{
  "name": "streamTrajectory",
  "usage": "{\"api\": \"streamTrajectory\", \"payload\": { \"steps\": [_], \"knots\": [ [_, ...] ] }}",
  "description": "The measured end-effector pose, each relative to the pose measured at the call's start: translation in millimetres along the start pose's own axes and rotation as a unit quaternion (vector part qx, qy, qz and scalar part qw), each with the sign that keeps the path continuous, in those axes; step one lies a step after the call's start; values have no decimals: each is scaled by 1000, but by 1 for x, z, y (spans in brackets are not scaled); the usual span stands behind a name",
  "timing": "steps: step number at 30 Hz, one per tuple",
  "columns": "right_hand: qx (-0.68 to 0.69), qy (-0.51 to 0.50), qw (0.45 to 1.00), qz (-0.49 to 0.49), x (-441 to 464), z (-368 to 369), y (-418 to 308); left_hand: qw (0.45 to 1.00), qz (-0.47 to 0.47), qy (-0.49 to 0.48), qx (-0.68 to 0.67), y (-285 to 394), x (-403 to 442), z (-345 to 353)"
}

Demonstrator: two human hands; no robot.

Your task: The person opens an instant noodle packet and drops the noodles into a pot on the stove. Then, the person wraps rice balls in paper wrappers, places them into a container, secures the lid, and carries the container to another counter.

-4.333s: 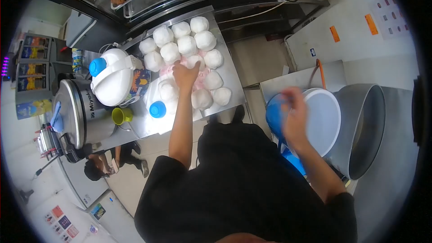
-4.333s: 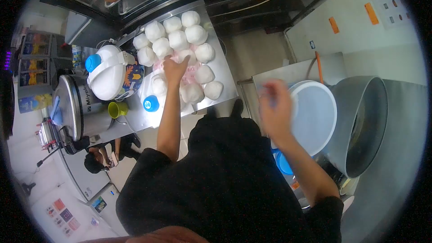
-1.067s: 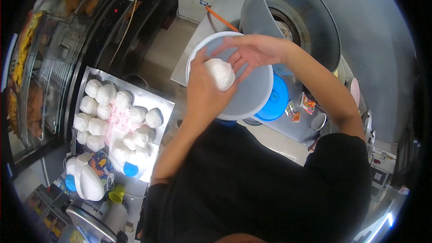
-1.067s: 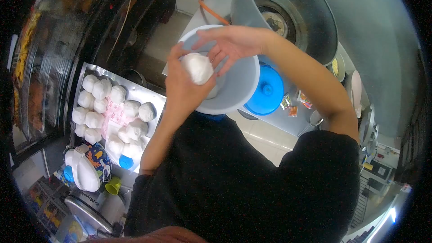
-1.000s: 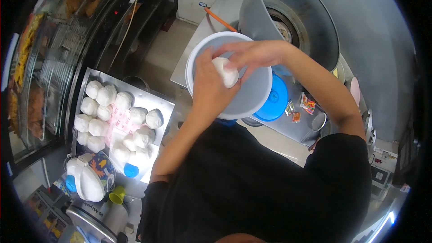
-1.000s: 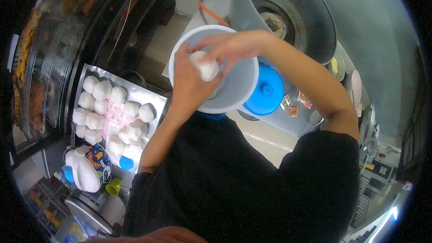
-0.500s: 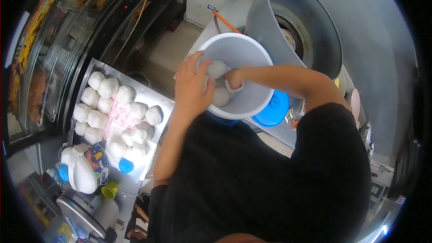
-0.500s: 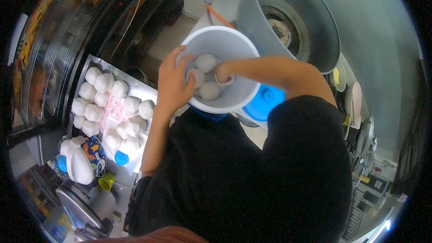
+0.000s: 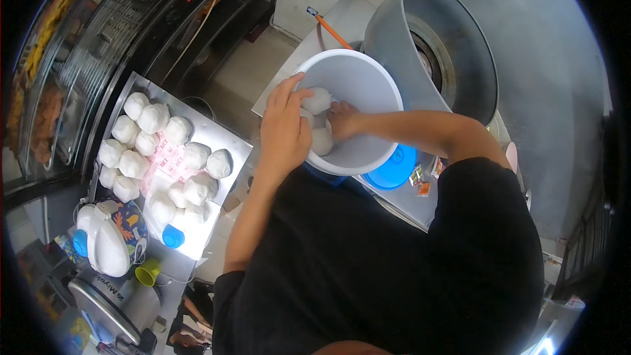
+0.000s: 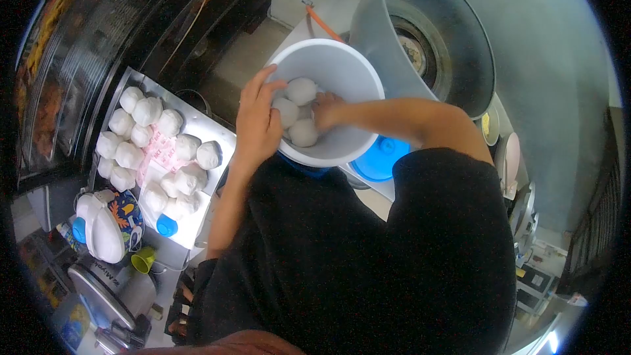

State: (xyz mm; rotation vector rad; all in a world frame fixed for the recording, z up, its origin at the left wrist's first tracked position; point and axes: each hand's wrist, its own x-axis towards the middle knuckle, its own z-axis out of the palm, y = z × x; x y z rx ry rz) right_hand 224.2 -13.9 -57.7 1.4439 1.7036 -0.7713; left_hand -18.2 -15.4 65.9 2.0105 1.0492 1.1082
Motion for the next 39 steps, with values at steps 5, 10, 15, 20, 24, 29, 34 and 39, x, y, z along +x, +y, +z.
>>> {"api": "streamTrajectory", "payload": {
  "steps": [5, 10, 15, 20, 24, 29, 34, 39],
  "knots": [
    [16, -15, 1000, 13, 4, -2, -6, 998, -4, 41, -38, -4, -3, 2],
    [38, -44, 998, -11, -11, -17, 0, 998, -11, 51, -37, -5, -4, 5],
    [-162, 59, 983, -55, -41, -20, -17, 998, -7, 54, -30, -4, -3, 6],
    [-140, 115, 982, -55, 0, 19, -8, 998, -11, 48, -33, -3, -2, 7],
    [-100, 50, 994, -13, -23, -21, -17, 998, -9, 52, -38, -6, -4, 5],
    [-84, 30, 996, -22, -4, -14, -3, 998, -7, 55, -35, -7, -2, 6],
    [31, -42, 999, 1, -2, -24, -3, 998, -11, 55, -41, -9, -3, 8],
    [119, -96, 988, -13, 6, -21, 6, 997, -18, 54, -45, -9, -4, 10]
  ]
}}
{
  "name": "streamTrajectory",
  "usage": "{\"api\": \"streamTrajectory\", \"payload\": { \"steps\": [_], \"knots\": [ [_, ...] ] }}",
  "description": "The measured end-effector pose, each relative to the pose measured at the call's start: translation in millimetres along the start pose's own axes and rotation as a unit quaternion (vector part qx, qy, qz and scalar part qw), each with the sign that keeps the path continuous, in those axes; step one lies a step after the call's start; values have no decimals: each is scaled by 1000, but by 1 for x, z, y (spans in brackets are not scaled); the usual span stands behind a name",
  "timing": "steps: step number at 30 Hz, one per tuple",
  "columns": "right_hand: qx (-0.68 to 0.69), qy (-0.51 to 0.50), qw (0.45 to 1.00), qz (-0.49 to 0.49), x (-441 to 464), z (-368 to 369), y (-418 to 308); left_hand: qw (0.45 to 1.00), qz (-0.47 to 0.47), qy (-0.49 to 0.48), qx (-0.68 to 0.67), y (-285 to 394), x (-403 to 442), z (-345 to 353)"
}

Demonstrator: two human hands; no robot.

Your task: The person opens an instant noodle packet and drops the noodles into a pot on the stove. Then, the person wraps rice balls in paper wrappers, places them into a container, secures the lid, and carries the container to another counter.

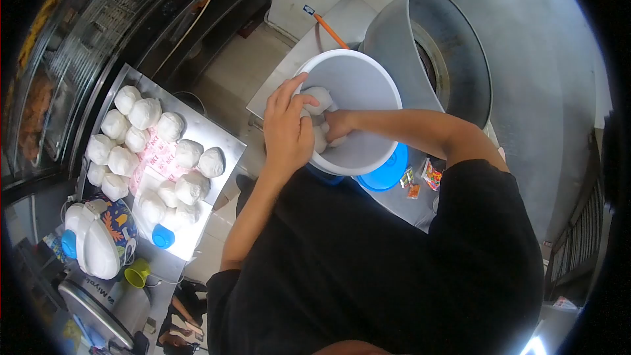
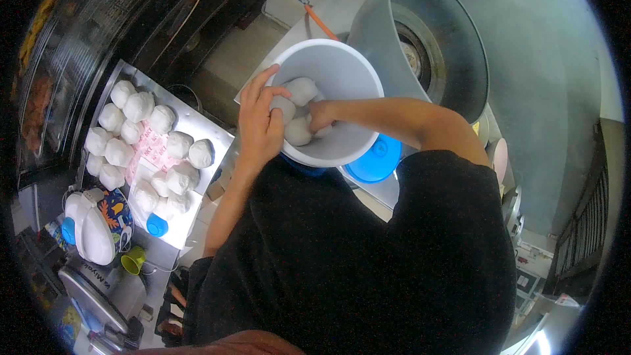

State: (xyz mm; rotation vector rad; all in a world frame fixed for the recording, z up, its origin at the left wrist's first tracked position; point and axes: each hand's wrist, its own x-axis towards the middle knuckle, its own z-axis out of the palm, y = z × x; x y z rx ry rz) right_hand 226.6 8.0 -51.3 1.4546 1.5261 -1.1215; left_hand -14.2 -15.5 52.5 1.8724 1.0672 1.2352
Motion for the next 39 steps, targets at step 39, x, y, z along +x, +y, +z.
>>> {"api": "streamTrajectory", "payload": {
  "steps": [39],
  "knots": [
    [712, 94, 695, 27, 9, -20, -22, 998, -9, -49, -34, -11, -1, 2]
  ]
}}
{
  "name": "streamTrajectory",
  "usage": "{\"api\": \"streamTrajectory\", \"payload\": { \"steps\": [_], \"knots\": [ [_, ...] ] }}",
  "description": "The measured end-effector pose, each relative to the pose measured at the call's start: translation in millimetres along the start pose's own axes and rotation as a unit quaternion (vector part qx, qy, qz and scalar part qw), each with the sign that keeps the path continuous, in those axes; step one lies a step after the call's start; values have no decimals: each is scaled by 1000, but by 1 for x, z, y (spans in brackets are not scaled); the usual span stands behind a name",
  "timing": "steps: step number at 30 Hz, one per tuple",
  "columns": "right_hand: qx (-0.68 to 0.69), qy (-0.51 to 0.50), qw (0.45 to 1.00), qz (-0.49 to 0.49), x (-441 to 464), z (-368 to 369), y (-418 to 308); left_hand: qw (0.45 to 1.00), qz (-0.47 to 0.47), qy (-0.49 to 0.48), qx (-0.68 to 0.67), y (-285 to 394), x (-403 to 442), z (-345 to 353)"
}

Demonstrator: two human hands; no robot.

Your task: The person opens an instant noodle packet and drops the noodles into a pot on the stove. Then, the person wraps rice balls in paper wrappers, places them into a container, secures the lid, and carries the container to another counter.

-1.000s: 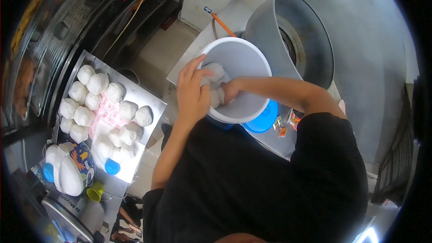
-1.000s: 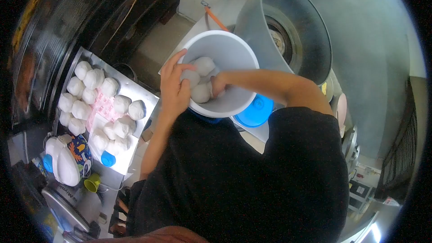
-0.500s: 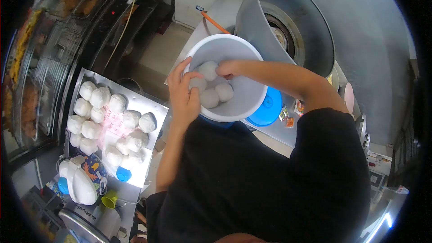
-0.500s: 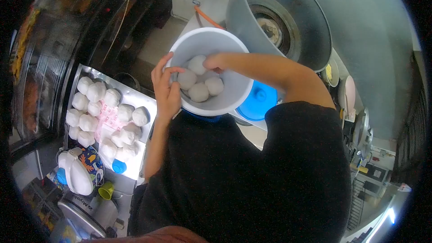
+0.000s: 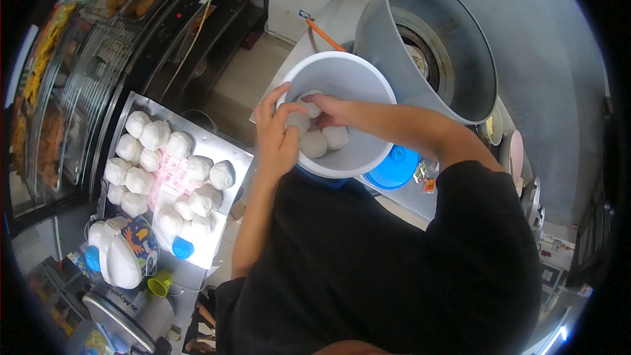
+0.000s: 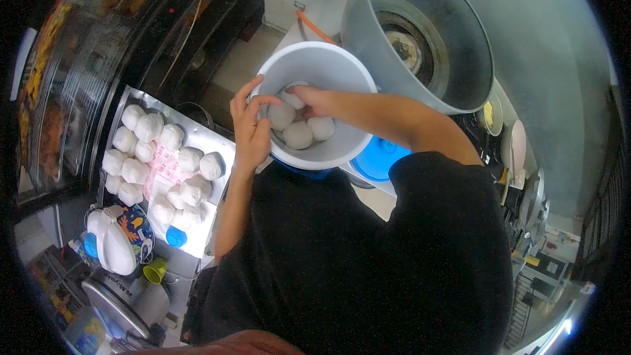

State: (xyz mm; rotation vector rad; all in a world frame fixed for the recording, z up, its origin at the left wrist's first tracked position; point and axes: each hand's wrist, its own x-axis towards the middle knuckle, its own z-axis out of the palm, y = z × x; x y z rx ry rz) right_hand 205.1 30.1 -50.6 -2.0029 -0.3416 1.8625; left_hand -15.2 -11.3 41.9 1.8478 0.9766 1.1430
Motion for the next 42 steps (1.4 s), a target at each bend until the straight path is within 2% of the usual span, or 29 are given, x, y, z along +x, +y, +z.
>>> {"api": "streamTrajectory", "payload": {
  "steps": [2, 4, 6, 9, 11, 17, 20, 22, 24, 27, 28, 29, 30, 32, 35, 36, 37, 38, 39, 40, 42],
  "knots": [
    [53, -36, 996, -69, -21, 12, -4, 1000, -5, -1, -3, 1, 0, -1],
    [5, 73, 996, -50, 39, 19, 17, 1000, -13, -4, -5, 2, 0, -1],
    [-33, 160, 985, -51, 52, 32, 21, 1000, 1, 2, -1, 0, 0, 0],
    [-76, 207, 973, -72, 40, 39, 29, 1000, -2, -2, -7, 0, -1, 0],
    [-105, 165, 978, -72, 3, 36, 17, 1000, -3, -5, -8, -1, -2, 1],
    [-22, 61, 993, -103, 43, 20, 21, 1000, 19, -2, 2, -1, 1, 0],
    [-39, -1, 992, -121, 66, -1, 20, 1000, 8, -2, -6, -4, 0, 1],
    [-210, -157, 952, -157, 125, -58, 15, 1000, 0, -9, -2, 0, -1, -5],
    [-319, -192, 917, -145, 114, -77, -4, 996, -30, -11, -80, 7, -3, -15],
    [-261, -76, 961, -53, -1, -50, -50, 987, -67, 27, -143, 13, -15, -41],
    [-301, -63, 947, -95, -5, -58, -48, 985, -79, 51, -143, 13, -25, -60],
    [-345, -91, 928, -107, -21, -57, -60, 980, -104, 71, -157, 10, -37, -78],
    [-377, -60, 918, -110, -60, -36, -73, 967, -155, 82, -187, -2, -55, -95],
    [-421, -73, 878, -217, -116, -11, -96, 922, -211, 178, -272, -19, -82, -139],
    [-363, -49, 878, -307, -176, 13, -111, 831, -338, 371, -238, -79, -145, -203],
    [-346, -43, 869, -351, -194, 25, -113, 804, -337, 455, -182, -100, -163, -218],
    [-333, -39, 866, -370, -206, 30, -113, 783, -373, 491, -78, -113, -176, -236],
    [-318, -32, 865, -386, -217, 34, -111, 752, -375, 540, 43, -163, -200, -248],
    [-299, -22, 865, -403, -224, 42, -110, 706, -382, 592, 75, -171, -205, -260],
    [-292, -22, 858, -423, -230, 52, -105, 674, -403, 615, 66, -181, -209, -274],
    [-270, -16, 844, -463, -235, 68, -93, 650, -438, 601, 156, -197, -206, -288]
  ]
}}
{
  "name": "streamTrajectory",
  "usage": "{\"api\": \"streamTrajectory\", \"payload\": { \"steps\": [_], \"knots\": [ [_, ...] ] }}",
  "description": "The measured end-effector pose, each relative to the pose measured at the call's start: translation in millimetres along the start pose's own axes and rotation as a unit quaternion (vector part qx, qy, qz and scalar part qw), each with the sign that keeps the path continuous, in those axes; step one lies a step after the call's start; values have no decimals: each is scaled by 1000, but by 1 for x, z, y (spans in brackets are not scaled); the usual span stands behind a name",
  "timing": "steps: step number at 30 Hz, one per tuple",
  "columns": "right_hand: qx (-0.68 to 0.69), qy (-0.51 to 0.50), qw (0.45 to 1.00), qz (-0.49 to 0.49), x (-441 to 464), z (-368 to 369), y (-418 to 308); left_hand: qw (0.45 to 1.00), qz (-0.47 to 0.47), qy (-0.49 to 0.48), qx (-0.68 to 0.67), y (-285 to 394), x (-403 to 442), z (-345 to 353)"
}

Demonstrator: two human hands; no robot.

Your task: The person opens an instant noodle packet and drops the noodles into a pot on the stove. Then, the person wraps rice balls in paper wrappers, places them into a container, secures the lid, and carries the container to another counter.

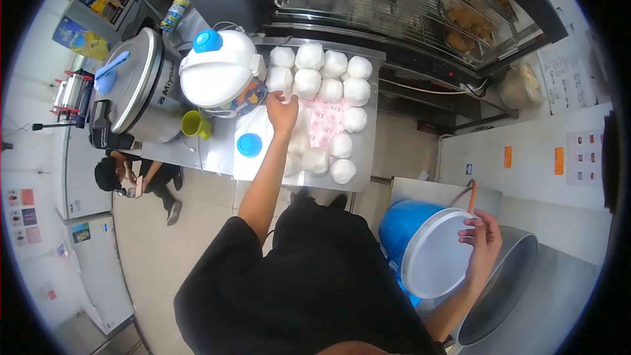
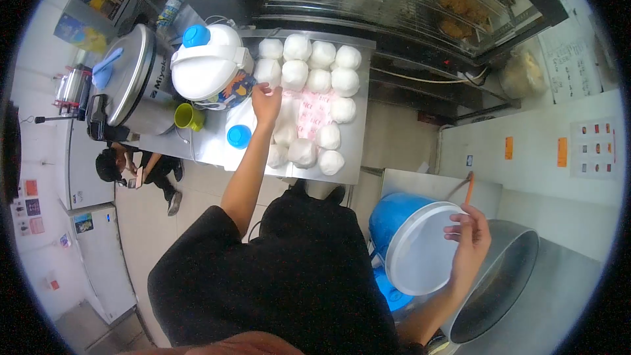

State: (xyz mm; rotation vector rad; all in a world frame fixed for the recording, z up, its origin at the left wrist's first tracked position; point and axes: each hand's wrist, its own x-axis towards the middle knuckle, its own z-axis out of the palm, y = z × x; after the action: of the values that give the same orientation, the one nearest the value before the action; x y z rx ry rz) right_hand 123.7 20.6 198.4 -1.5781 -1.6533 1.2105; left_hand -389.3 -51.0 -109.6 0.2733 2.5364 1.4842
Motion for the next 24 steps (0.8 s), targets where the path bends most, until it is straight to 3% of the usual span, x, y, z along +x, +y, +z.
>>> {"api": "streamTrajectory", "payload": {
  "steps": [3, 6, 7, 10, 13, 16, 24],
  "knots": [
    [25, 10, 1000, -4, -2, 18, 0, 999, 0, -32, -37, 5, 5, 41],
    [31, 19, 999, -6, -8, 29, -2, 964, -201, 4, -171, -2, 29, 86],
    [33, 22, 999, -6, -11, 30, -2, 933, -275, 4, -230, 36, 14, 71],
    [32, 26, 999, -8, -16, 33, 1, 920, -329, 35, -210, 60, 18, 79],
    [29, 19, 999, -5, -23, 36, 10, 857, -418, 45, -298, 44, 37, 98],
    [29, 5, 1000, -8, -27, 37, 11, 871, -358, -2, -336, 33, 39, 97],
    [1, -41, 999, -34, -30, 44, 5, 879, -339, 23, -333, 28, 32, 94]
  ]
}}
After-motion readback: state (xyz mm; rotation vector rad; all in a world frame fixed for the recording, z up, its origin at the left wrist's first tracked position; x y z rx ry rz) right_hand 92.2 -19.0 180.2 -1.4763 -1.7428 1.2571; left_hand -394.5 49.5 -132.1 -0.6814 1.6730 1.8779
